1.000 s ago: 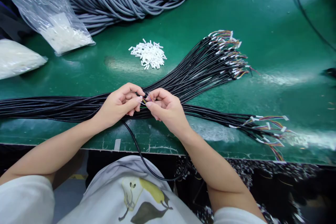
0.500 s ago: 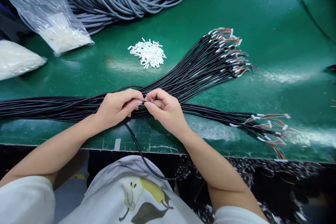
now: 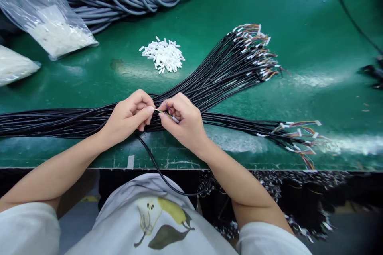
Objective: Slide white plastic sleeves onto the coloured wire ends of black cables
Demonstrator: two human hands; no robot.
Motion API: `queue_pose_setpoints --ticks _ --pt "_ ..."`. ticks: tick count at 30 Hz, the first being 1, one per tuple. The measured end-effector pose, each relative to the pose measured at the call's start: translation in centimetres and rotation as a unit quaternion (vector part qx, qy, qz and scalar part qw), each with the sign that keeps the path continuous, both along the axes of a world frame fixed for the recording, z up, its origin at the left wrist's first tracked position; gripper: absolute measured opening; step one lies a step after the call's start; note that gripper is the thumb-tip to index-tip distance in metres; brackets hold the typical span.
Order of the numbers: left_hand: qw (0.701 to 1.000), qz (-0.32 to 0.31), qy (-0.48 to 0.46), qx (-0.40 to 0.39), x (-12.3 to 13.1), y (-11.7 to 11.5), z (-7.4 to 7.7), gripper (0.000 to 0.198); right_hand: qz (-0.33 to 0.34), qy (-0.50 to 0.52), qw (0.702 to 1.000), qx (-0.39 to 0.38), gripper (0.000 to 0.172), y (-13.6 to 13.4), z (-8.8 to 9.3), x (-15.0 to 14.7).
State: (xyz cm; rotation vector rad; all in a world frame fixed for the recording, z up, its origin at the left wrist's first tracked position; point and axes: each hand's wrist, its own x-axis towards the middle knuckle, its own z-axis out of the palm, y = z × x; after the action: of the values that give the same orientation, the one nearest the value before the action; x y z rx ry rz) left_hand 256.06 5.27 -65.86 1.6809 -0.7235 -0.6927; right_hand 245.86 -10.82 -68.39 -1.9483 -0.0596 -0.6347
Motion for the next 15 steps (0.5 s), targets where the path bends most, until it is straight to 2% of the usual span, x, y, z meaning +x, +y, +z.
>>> queue_pose_setpoints --ticks 3,5,7,15 --pt "1.0 0.01 0.02 -0.009 0.06 -0.17 0.15 0.015 0.012 0.058 0.991 0.117 0.009 -0.18 0.23 -0.1" --pt "0.999 0.017 0.03 -0.015 0.09 -0.24 0.22 0.016 0.043 0.113 0.967 0.225 0.015 -0.4 0.33 -0.14" --pt "0.999 0.018 0.033 -0.017 0.12 -0.25 0.21 0.015 0.064 0.139 0.945 0.29 0.017 -0.58 0.34 -0.11" --pt "0.999 0.017 0.02 -0.021 0.23 -0.29 0.19 0.013 0.065 0.134 0.939 0.311 0.017 -0.53 0.41 -0.01"
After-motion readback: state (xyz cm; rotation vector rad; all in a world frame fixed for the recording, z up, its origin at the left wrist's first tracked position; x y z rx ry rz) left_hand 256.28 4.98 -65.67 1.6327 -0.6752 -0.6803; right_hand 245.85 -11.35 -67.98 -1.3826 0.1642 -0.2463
